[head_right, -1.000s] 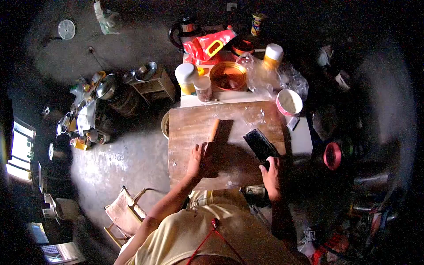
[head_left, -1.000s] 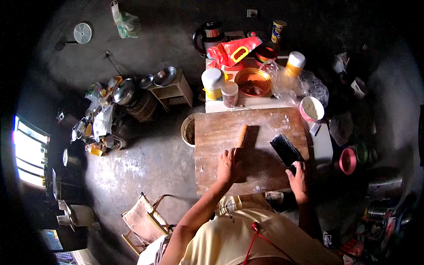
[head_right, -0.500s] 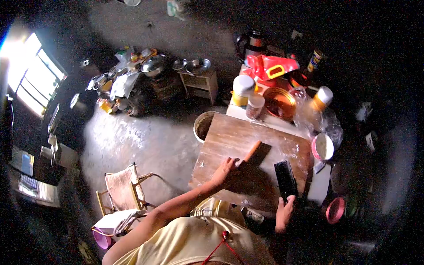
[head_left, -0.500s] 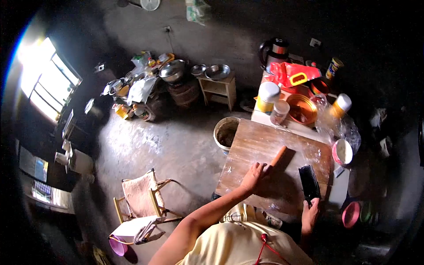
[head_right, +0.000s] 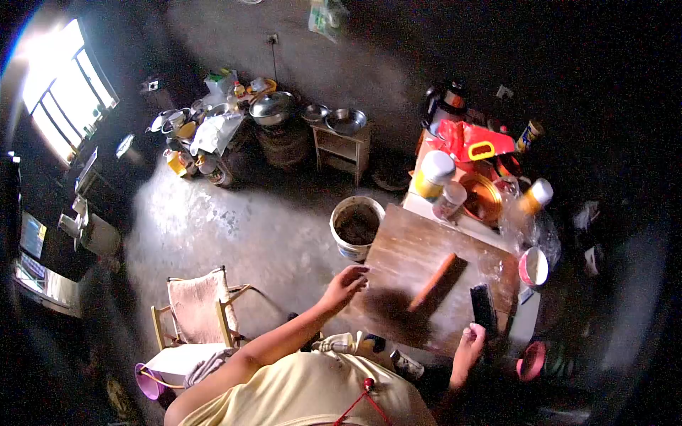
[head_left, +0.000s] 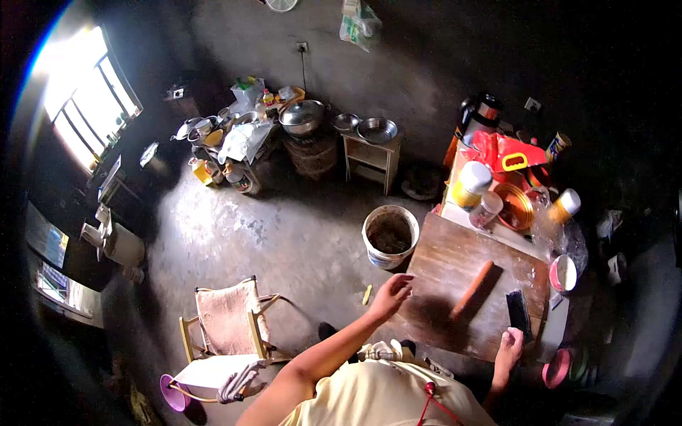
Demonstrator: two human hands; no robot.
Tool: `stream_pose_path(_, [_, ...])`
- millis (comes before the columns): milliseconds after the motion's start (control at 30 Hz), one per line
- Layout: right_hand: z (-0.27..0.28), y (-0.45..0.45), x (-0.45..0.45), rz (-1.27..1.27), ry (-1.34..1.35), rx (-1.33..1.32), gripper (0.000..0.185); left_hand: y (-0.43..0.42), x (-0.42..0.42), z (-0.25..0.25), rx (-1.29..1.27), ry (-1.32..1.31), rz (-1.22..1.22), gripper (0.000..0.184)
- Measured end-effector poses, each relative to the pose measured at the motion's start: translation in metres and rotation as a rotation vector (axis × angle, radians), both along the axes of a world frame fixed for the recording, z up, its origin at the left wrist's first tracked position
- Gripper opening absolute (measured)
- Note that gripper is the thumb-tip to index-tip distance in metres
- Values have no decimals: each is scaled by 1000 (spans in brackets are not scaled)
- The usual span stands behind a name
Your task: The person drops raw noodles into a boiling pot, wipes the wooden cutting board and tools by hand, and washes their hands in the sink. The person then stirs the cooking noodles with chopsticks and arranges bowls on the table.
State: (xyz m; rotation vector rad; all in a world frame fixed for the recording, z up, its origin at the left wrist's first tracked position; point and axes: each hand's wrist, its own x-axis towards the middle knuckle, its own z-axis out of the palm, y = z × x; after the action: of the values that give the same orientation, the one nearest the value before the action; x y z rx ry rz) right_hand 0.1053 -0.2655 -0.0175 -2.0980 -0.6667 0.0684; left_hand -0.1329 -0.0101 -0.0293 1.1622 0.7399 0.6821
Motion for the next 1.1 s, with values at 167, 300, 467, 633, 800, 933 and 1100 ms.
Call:
stream_pose_path(167, [16,88,-59,131,387,167,14,59,-127,-14,-167,-58,167,21])
stream_pose_path(300, [38,185,-116,130,846,286,36,99,-255,-45,-385,-167,397,26])
stream_pose_path(467, [50,291,-198,512,1581,870,70,123,-383,-52,-546,-605,493,53])
stream_pose_path(633, [52,368,-262,482,1825,931,76,136,-443,-24,-626,-1017,657,54])
stream_pose_path(800, [56,438,-287,662,1896,923,79,174,-444,-12,-663,-1224,782,54])
stream_pose_path(933, [55,507,-301,773,1893,892,79,230,-438,-1,-676,-1254,773,53])
stream_pose_path(1100, [50,609,-312,823,2016,812,75,310,-449,8,-548,-1296,857,52])
